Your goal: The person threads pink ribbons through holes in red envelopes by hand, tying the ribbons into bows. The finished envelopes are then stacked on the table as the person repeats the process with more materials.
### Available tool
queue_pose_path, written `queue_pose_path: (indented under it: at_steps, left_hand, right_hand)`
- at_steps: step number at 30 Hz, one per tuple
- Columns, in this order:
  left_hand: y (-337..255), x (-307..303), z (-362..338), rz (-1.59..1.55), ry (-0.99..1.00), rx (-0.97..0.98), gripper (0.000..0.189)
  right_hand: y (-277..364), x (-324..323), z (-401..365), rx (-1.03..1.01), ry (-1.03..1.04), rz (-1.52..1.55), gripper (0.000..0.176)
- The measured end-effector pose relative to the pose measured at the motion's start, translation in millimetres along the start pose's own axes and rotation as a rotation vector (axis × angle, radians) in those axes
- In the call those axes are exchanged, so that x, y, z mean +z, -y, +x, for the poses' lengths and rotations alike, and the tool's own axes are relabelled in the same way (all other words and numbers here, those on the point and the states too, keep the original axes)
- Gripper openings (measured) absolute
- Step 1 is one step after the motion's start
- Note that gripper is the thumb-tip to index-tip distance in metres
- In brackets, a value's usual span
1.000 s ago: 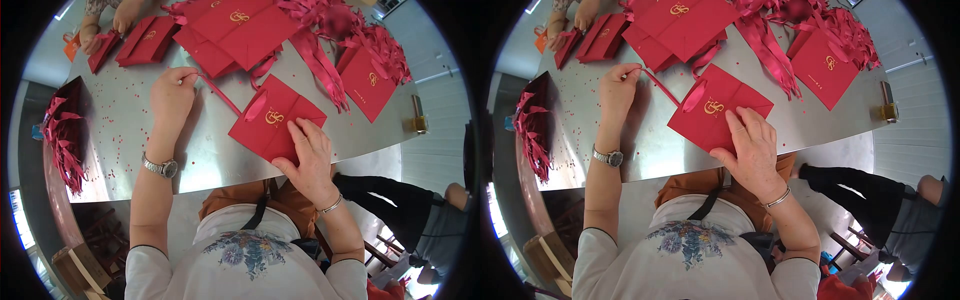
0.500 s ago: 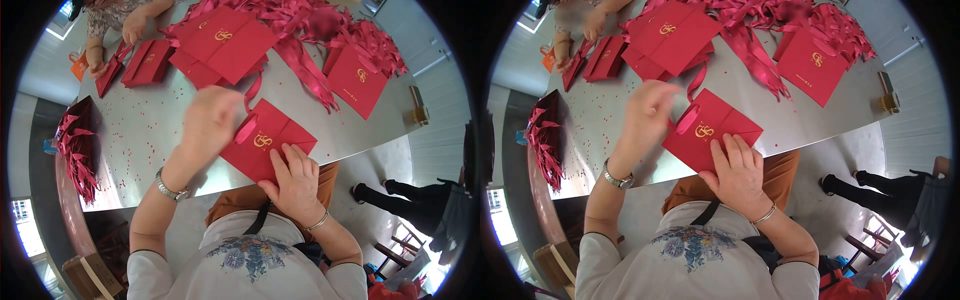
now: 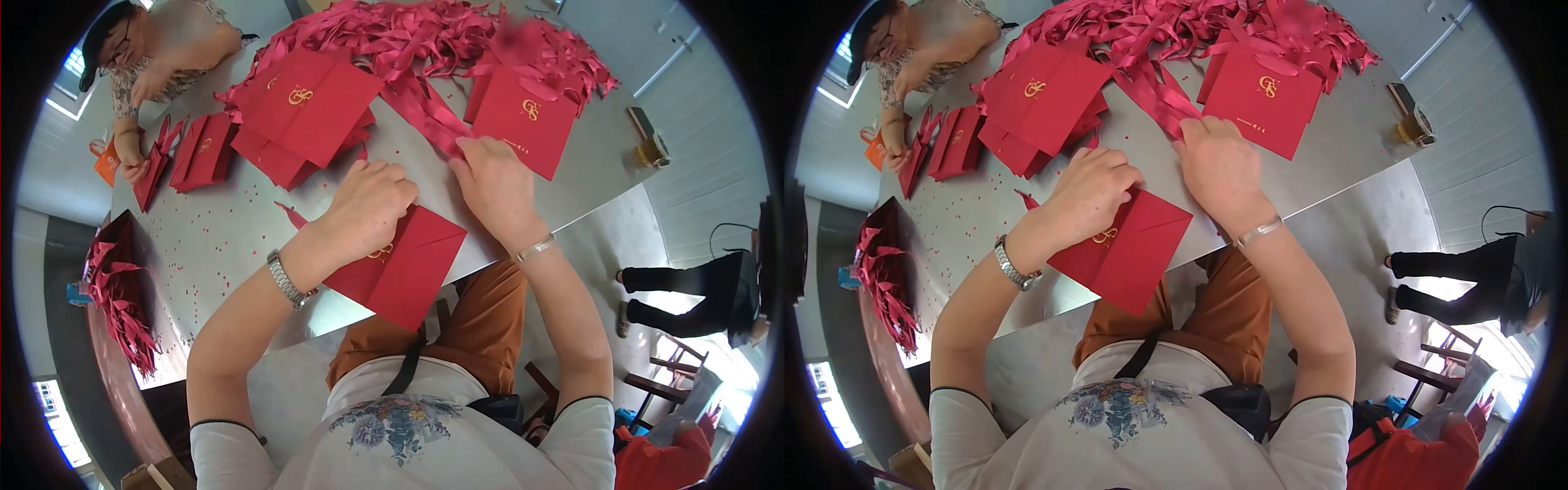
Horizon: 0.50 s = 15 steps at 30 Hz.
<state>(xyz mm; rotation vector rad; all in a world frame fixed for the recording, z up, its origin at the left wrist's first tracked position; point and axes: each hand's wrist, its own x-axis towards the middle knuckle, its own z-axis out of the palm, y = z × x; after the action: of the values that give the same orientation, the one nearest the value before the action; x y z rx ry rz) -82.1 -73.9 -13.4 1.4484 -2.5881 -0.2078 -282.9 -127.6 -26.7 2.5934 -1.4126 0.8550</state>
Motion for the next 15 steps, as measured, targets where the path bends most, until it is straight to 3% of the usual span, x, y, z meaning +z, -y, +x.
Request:
queue_pose_path:
  at_steps: [4, 7, 10, 13, 15]
  left_hand:
    - [5.9, 3.8, -3.6, -0.040, -0.047, -0.005, 0.021]
    - [9.1, 5.7, -10.8, 0.006, -0.083, 0.038, 0.021]
    - [10.3, -3.4, -12.5, 0.002, -0.029, 0.066, 0.023]
    - [12.7, -8.9, -13.8, -0.008, 0.059, 0.049, 0.024]
    - [17.9, -5.5, -16.5, -0.088, -0.013, 0.054, 0.022]
  right_hand:
    - [-7.4, 20.9, 9.6, 0.041, 0.042, -0.106, 0.017]
    - [-5.9, 13.8, 4.9, 0.116, 0.003, 0.010, 0.019]
    - [4.9, -1.3, 2.4, 0.047, 0.040, -0.121, 0.019]
    - [-3.3, 8.8, 0.3, 0.018, 0.068, -0.117, 0.014]
    - [-4.9, 10.8, 0.0, 0.063, 0.059, -0.119, 0.010]
